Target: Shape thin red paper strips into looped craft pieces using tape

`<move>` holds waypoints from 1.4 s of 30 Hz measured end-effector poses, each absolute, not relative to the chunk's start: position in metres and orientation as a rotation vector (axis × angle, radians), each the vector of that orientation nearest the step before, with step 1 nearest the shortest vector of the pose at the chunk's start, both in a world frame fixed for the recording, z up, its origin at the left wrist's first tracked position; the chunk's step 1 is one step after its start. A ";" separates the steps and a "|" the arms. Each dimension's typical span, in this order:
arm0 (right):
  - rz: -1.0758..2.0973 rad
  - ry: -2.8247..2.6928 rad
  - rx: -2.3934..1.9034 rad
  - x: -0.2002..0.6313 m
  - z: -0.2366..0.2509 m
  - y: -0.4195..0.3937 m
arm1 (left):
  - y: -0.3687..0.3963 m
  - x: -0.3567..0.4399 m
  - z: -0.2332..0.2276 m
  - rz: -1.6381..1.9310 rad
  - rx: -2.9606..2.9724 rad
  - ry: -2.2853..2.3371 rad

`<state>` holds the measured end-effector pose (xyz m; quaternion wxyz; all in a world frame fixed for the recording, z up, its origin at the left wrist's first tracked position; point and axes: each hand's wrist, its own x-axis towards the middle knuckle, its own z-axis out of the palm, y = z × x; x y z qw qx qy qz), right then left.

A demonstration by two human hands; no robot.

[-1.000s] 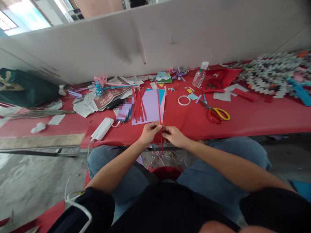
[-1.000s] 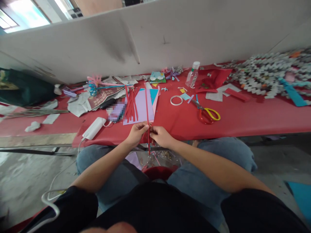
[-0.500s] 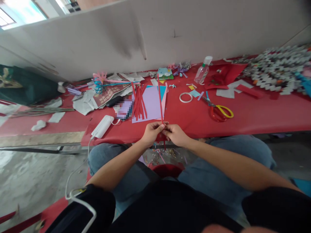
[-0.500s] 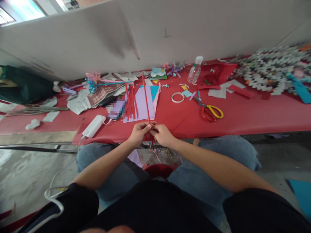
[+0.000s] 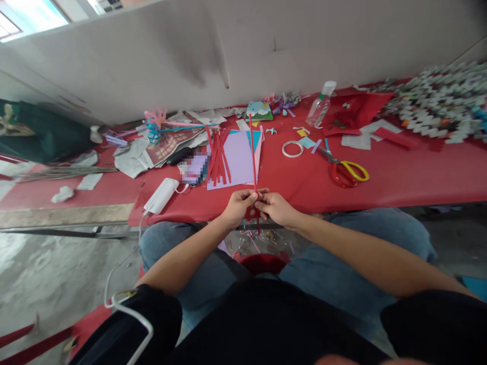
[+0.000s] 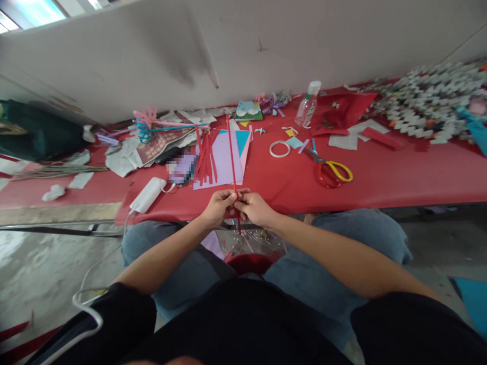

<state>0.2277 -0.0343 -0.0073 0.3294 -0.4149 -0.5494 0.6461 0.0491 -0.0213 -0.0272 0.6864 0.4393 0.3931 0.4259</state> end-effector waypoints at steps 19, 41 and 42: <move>1.710 -1.379 -1.090 0.227 -0.017 -0.031 | -0.020 0.050 -0.028 0.949 1.032 0.933; 0.479 -2.453 -1.602 0.236 -0.038 0.191 | 0.053 0.027 -0.051 1.093 1.433 1.268; 0.442 -2.457 -1.644 0.238 -0.042 0.194 | 0.051 0.028 -0.051 1.084 1.445 1.264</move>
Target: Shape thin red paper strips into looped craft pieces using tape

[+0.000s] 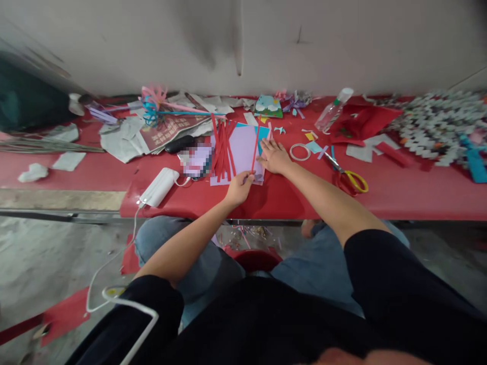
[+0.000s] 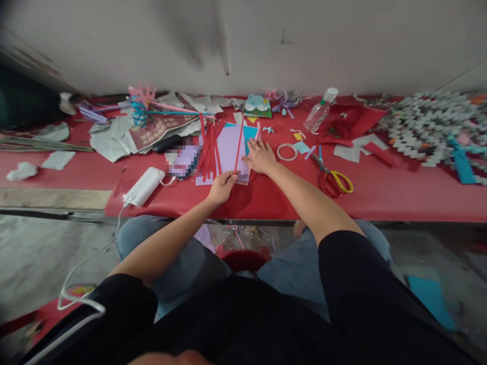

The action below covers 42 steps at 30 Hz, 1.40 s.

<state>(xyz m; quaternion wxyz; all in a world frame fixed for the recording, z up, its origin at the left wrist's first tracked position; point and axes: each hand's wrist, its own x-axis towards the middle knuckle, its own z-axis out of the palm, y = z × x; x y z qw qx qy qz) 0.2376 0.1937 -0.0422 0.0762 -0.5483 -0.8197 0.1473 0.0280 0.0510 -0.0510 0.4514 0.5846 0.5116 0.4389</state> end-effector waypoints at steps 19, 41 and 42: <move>0.329 -2.643 -1.533 0.212 -0.039 0.240 | 0.051 0.024 -0.062 1.144 1.453 1.227; 0.206 -2.506 -1.725 0.221 -0.049 0.243 | 0.051 0.027 -0.063 1.134 1.477 1.234; 0.203 -2.494 -1.745 0.222 -0.051 0.247 | 0.051 0.027 -0.064 1.134 1.477 1.228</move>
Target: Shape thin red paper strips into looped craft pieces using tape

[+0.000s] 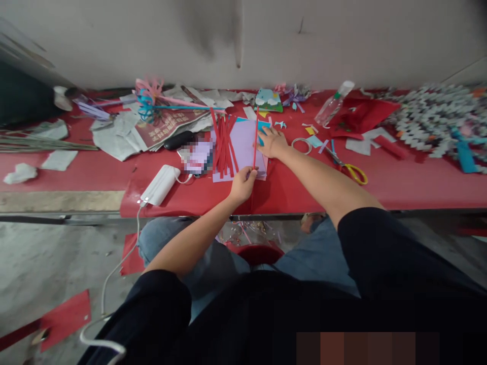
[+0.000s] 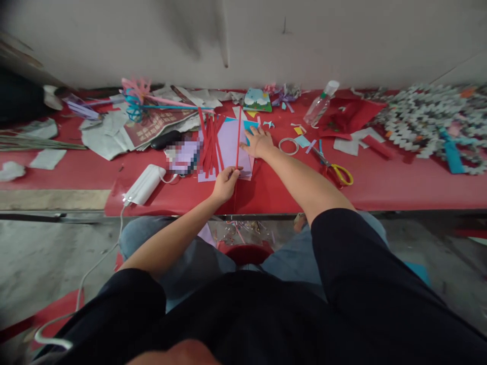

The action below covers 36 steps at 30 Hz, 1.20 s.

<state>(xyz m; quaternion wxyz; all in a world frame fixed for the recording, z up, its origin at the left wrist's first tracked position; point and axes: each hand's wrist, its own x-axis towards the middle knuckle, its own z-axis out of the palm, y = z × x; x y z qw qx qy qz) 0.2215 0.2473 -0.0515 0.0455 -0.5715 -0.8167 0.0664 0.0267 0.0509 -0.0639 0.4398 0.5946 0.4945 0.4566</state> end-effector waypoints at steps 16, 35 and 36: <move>0.216 -2.256 -1.813 0.266 -0.076 0.207 | 0.050 0.032 -0.065 1.141 1.465 1.237; 0.358 -2.588 -1.514 0.300 -0.066 0.175 | 0.051 0.030 -0.065 1.133 1.507 1.264; 0.364 -2.608 -1.475 0.303 -0.066 0.159 | 0.051 0.030 -0.065 1.134 1.508 1.265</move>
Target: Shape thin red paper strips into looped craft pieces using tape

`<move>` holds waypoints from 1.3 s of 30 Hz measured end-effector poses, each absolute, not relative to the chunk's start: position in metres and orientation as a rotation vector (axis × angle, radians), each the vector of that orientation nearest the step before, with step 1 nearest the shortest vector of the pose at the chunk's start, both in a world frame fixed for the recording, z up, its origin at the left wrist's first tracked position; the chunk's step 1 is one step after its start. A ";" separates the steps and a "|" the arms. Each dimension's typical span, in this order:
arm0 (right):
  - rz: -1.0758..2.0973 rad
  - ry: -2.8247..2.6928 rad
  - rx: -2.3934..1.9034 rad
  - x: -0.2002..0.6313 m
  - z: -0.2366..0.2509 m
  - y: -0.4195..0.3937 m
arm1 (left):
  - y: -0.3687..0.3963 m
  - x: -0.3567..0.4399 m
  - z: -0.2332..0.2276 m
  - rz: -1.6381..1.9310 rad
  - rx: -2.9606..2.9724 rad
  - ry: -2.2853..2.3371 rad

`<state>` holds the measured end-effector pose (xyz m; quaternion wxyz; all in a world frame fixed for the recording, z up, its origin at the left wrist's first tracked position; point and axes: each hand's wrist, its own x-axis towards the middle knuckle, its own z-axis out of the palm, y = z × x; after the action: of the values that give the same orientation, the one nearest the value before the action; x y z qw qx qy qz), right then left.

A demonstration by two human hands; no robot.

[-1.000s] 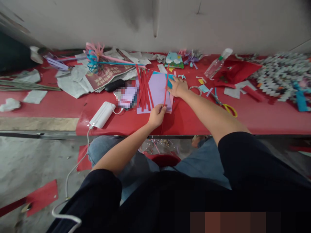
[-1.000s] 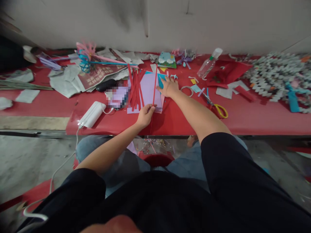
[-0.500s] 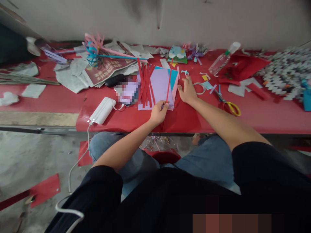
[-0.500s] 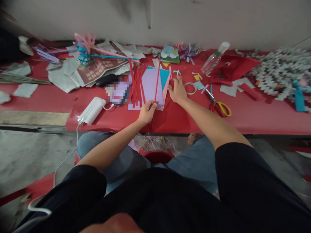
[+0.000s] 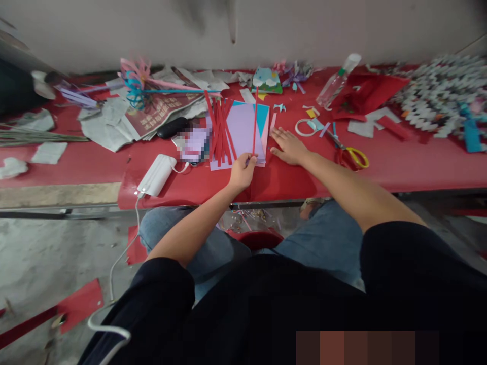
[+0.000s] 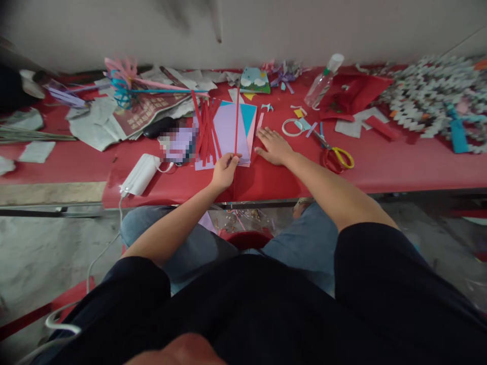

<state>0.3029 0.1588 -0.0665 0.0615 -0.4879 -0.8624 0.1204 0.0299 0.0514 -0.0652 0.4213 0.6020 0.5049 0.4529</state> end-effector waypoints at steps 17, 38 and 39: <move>0.374 -2.677 -1.318 0.283 -0.064 0.113 | 0.058 0.029 -0.072 1.165 1.591 1.287; 0.255 -2.676 -1.219 0.240 -0.077 -0.018 | 0.060 0.028 -0.078 1.242 1.578 1.287; 0.245 -2.664 -1.218 0.233 -0.081 -0.033 | 0.060 0.028 -0.079 1.249 1.574 1.287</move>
<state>0.2329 -0.0330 -0.0812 0.1007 -0.4122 -0.9017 0.0830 0.0277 0.0602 -0.0787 0.3686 0.6133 0.5012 0.4867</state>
